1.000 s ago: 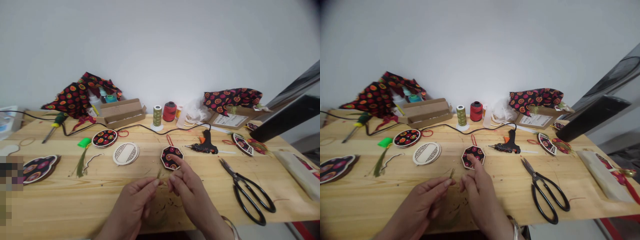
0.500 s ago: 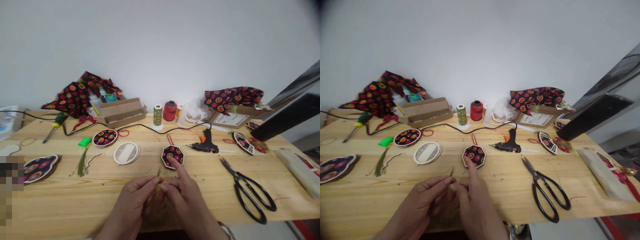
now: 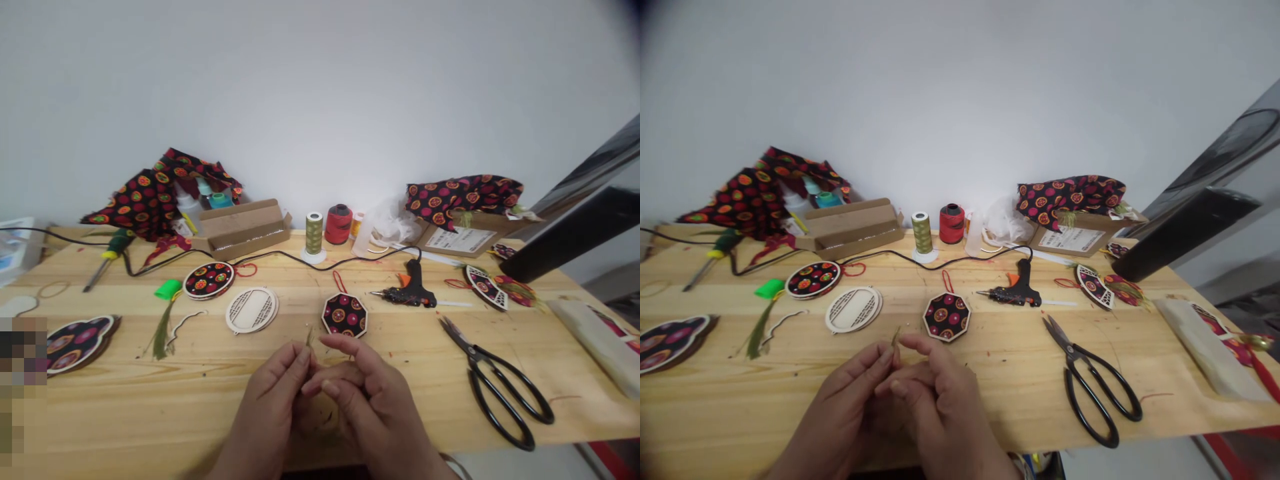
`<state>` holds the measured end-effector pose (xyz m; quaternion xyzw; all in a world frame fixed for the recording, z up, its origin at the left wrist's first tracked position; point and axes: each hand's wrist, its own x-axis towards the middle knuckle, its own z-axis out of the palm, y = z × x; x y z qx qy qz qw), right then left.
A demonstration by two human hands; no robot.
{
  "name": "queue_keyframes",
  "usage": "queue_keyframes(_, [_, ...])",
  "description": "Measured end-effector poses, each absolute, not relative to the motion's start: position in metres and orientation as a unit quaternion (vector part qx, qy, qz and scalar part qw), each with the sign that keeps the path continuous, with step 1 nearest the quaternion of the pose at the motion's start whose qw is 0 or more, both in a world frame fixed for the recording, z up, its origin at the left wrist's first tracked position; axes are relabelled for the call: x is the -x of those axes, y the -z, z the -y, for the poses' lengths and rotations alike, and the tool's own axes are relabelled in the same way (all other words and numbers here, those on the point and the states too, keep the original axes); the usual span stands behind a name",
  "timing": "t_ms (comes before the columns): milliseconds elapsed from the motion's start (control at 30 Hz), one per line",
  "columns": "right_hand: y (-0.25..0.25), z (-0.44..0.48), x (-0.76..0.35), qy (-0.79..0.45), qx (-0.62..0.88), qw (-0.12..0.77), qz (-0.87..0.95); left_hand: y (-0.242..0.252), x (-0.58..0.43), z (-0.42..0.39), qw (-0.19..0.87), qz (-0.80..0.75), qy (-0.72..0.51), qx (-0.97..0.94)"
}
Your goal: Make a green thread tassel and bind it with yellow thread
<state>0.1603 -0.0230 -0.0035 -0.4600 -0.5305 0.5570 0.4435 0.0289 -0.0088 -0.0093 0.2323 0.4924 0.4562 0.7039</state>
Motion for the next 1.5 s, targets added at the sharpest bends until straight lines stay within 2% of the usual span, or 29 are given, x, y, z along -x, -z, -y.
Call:
queue_keyframes(233, [0.009, 0.01, -0.17, -0.493, 0.537, 0.468, 0.5, 0.012, -0.029, 0.008, 0.665, -0.519, -0.465, -0.266])
queue_keyframes(333, [0.014, 0.008, -0.176, -0.408, 0.547, 0.464, 0.565, 0.013, -0.029, 0.006, 0.667, -0.524, -0.451, -0.278])
queue_keyframes(500, [0.015, 0.009, -0.192, -0.251, 0.549, 0.394, 0.693, 0.015, -0.028, 0.004, 0.651, -0.541, -0.443, -0.294])
queue_keyframes(567, [0.013, 0.008, -0.197, -0.254, 0.546, 0.395, 0.693, 0.017, -0.027, 0.004, 0.65, -0.548, -0.435, -0.298])
queue_keyframes(700, [0.003, 0.007, -0.2, -0.31, 0.505, 0.462, 0.66, 0.017, -0.026, 0.003, 0.632, -0.551, -0.427, -0.337])
queue_keyframes(767, [-0.002, 0.008, -0.199, -0.299, 0.486, 0.481, 0.666, 0.014, -0.023, 0.001, 0.613, -0.555, -0.416, -0.378])
queue_keyframes(900, [-0.009, 0.013, -0.195, -0.246, 0.45, 0.412, 0.753, 0.003, -0.018, -0.003, 0.58, -0.58, -0.401, -0.407])
queue_keyframes(1067, [-0.012, 0.015, -0.186, -0.241, 0.426, 0.342, 0.802, -0.001, -0.021, -0.001, 0.617, -0.55, -0.398, -0.398])
queue_keyframes(1500, [-0.003, -0.01, -0.183, -0.333, 0.478, 0.412, 0.701, 0.009, -0.024, 0.008, 0.653, -0.517, -0.382, -0.4])
